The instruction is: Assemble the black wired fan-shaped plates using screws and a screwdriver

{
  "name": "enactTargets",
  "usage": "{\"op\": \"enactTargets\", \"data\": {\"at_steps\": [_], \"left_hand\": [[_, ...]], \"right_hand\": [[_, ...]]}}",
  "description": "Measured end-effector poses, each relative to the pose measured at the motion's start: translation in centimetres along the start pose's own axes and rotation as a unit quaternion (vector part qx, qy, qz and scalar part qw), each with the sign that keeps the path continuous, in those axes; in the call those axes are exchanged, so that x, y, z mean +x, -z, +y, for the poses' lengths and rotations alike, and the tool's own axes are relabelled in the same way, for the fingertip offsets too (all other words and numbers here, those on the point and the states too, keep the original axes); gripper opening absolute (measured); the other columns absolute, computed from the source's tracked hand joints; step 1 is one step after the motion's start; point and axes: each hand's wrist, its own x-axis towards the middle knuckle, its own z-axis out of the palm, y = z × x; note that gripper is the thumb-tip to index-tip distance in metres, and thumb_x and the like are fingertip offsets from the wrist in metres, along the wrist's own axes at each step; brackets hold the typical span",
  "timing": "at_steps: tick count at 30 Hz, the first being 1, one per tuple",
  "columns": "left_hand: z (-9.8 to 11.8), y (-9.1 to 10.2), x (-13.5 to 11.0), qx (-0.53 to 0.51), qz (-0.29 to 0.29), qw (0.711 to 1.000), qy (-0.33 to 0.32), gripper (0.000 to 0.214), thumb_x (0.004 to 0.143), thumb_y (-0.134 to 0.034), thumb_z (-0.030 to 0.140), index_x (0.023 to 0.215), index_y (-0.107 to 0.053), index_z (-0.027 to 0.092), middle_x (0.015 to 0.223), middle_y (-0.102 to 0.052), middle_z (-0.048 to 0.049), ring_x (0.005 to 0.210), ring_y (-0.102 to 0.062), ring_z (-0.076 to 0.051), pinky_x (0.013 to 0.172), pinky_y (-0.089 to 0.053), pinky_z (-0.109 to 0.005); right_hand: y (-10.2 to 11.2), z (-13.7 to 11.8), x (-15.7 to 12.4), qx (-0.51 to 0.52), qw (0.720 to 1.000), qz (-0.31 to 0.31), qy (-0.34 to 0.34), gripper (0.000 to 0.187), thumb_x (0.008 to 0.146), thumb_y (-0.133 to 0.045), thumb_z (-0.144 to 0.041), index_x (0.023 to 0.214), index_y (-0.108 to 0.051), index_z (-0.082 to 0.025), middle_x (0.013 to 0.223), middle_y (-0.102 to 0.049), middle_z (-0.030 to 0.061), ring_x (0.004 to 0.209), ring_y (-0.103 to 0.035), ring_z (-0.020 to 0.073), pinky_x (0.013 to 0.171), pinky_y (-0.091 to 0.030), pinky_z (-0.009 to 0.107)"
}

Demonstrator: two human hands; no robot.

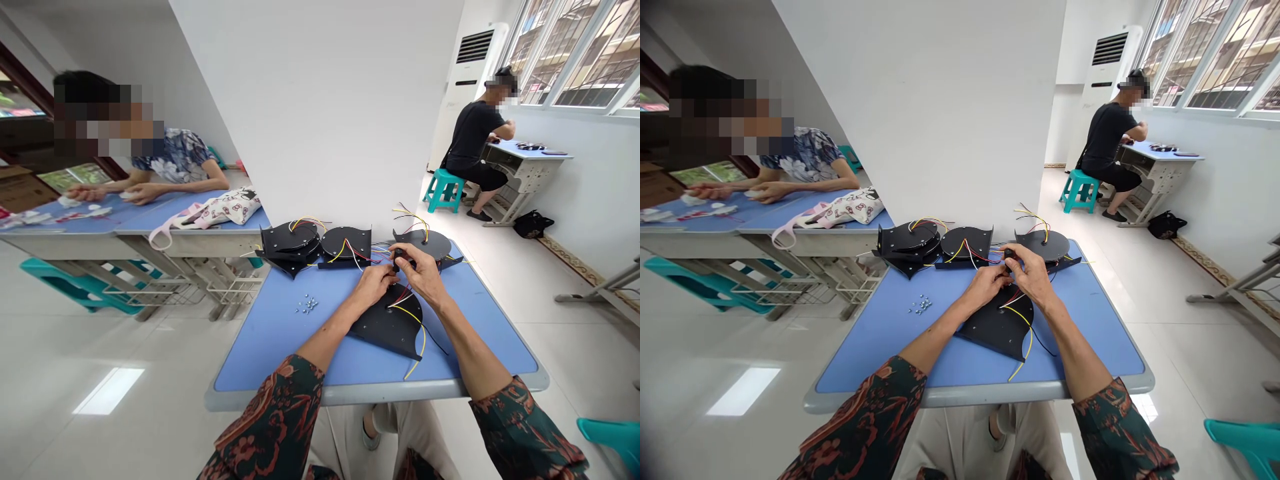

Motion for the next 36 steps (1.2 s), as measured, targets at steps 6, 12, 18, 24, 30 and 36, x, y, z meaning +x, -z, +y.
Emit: {"op": "enactTargets", "data": {"at_steps": [6, 12, 18, 24, 30, 36], "left_hand": [[0.1, 0.0, 0.1, 0.024, 0.001, 1.0, -0.007, 0.01, 0.091, -0.062, 0.012, 0.084, -0.07, 0.015, 0.079, -0.074, -0.0037, 0.077, -0.069, -0.018, 0.074, -0.051, -0.025], [0.1, -0.1, 0.0, 0.012, 0.003, 1.0, -0.001, 0.01, 0.09, -0.063, 0.014, 0.083, -0.071, 0.015, 0.08, -0.074, -0.0038, 0.078, -0.069, -0.018, 0.076, -0.051, -0.025], [0.2, 0.1, -0.2, -0.036, -0.007, 0.999, -0.012, 0.013, 0.091, -0.059, 0.013, 0.086, -0.072, 0.016, 0.08, -0.074, -0.0013, 0.076, -0.068, -0.016, 0.076, -0.051, -0.025], [0.1, 0.1, -0.1, -0.031, -0.013, 0.999, 0.012, 0.015, 0.091, -0.059, 0.015, 0.084, -0.072, 0.016, 0.077, -0.074, -0.0013, 0.073, -0.068, -0.016, 0.073, -0.051, -0.024], [0.7, 0.4, -0.3, -0.021, -0.021, 0.999, -0.014, 0.018, 0.092, -0.057, 0.014, 0.086, -0.073, 0.016, 0.087, -0.076, -0.0034, 0.082, -0.069, -0.017, 0.082, -0.052, -0.026], [0.4, 0.2, 0.0, -0.015, -0.008, 1.0, 0.009, 0.016, 0.089, -0.058, 0.008, 0.084, -0.071, 0.016, 0.083, -0.075, -0.0022, 0.08, -0.07, -0.017, 0.079, -0.051, -0.025]], "right_hand": [[-0.5, -0.1, 0.0, -0.08, 0.994, 0.073, -0.001, 0.018, 0.088, -0.069, -0.036, 0.098, -0.071, -0.021, 0.085, -0.07, 0.0045, 0.074, -0.064, 0.0199, 0.074, -0.056, 0.034], [-0.9, 0.3, 0.0, -0.092, 0.99, 0.107, -0.017, 0.016, 0.082, -0.07, -0.031, 0.094, -0.069, -0.02, 0.08, -0.07, 0.0035, 0.071, -0.064, 0.0201, 0.073, -0.056, 0.035], [-0.6, -0.3, 0.1, -0.078, 0.993, 0.079, -0.025, 0.017, 0.074, -0.065, -0.014, 0.089, -0.066, -0.021, 0.079, -0.07, 0.0024, 0.07, -0.064, 0.0192, 0.071, -0.055, 0.033], [0.0, 0.5, 0.5, -0.036, 0.999, 0.01, -0.017, 0.023, 0.073, -0.057, -0.011, 0.092, -0.068, -0.021, 0.084, -0.071, 0.003, 0.075, -0.064, 0.019, 0.075, -0.053, 0.032], [0.5, 1.3, 0.3, 0.057, 0.997, -0.033, -0.034, 0.022, 0.084, -0.056, -0.019, 0.104, -0.066, -0.019, 0.089, -0.07, 0.0025, 0.08, -0.065, 0.0181, 0.077, -0.054, 0.032], [-0.1, -0.2, -0.1, -0.057, 0.998, 0.036, 0.013, 0.015, 0.091, -0.063, -0.027, 0.103, -0.07, -0.022, 0.096, -0.072, 0.0056, 0.08, -0.064, 0.0191, 0.08, -0.054, 0.034]]}}
